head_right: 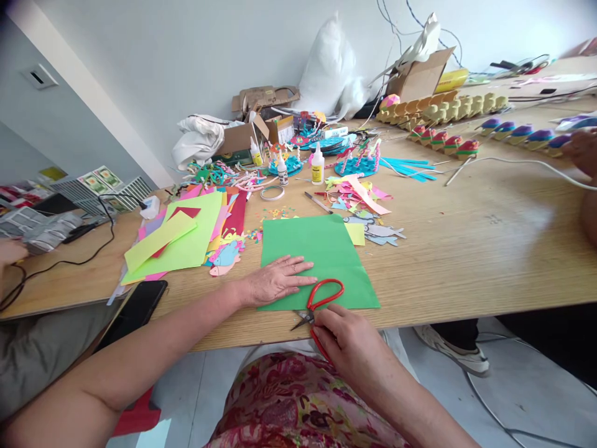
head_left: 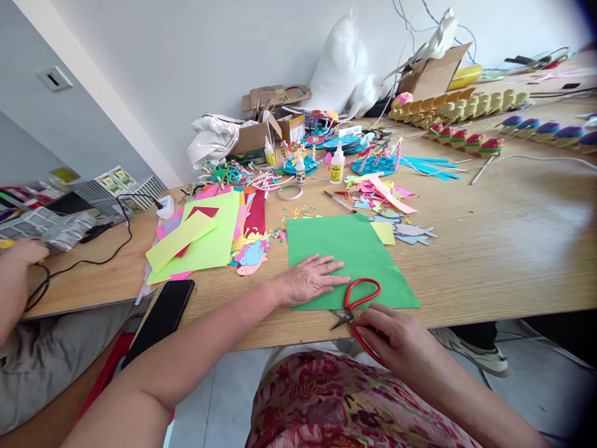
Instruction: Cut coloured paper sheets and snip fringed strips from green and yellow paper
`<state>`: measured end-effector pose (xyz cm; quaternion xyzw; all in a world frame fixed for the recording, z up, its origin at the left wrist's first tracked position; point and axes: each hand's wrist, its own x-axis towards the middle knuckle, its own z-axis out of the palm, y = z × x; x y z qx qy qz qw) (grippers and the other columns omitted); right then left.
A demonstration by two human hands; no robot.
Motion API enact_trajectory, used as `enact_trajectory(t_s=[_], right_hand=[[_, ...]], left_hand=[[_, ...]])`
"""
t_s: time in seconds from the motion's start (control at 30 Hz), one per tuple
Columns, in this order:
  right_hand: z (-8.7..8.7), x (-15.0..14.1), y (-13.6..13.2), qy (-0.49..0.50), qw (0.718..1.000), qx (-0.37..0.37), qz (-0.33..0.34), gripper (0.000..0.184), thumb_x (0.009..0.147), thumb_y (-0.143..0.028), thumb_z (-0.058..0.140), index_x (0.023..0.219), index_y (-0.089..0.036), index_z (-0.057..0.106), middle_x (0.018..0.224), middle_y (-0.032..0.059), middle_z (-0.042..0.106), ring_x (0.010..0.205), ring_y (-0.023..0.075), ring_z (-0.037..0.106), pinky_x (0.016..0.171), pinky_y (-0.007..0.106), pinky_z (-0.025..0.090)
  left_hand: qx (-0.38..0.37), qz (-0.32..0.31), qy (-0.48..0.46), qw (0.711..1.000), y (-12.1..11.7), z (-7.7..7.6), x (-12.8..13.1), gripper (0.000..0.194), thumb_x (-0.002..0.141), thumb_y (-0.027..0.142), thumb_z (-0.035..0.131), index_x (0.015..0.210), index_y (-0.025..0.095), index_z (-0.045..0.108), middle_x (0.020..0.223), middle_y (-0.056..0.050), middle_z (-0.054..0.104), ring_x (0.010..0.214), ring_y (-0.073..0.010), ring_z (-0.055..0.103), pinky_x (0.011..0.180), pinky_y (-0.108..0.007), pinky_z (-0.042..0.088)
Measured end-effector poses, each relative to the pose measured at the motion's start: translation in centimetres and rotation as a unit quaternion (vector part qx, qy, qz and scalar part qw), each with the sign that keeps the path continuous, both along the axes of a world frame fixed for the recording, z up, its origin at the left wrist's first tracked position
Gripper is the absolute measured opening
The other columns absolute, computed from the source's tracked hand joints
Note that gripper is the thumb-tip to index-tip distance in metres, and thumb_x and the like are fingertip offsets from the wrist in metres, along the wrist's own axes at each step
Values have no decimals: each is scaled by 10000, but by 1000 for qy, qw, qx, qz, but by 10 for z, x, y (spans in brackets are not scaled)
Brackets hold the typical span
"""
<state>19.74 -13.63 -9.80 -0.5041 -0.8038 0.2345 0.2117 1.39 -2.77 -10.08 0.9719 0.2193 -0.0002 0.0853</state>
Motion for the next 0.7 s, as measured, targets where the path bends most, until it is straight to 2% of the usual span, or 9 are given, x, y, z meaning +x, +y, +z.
enact_trajectory(t_s=[0.23, 0.47, 0.7], right_hand=[[2, -11, 5, -10, 1000, 12, -4, 254, 843, -215, 358, 710, -190, 573, 675, 44, 592, 577, 143, 539, 533, 239, 397], [2, -13, 2, 4, 1000, -10, 9, 241, 846, -197, 363, 726, -188, 572, 679, 34, 584, 586, 138, 533, 549, 243, 400], [2, -24, 9, 15, 1000, 7, 17, 228, 833, -183, 384, 716, -189, 579, 703, 44, 597, 629, 146, 544, 565, 243, 420]], left_hand=[[-11, 14, -21, 1000, 1, -5, 0, 379, 892, 217, 316, 1266, 210, 374, 1375, -41, 340, 1288, -162, 226, 1052, -360, 179], [-9, 16, -17, 1000, 0, -5, 1, 376, 887, 207, 326, 1258, 188, 379, 1376, -43, 338, 1286, -172, 231, 1050, -364, 189], [-12, 12, -21, 1000, 3, -8, 1, 374, 890, 237, 330, 1260, 196, 372, 1380, -62, 327, 1291, -162, 219, 1056, -368, 178]])
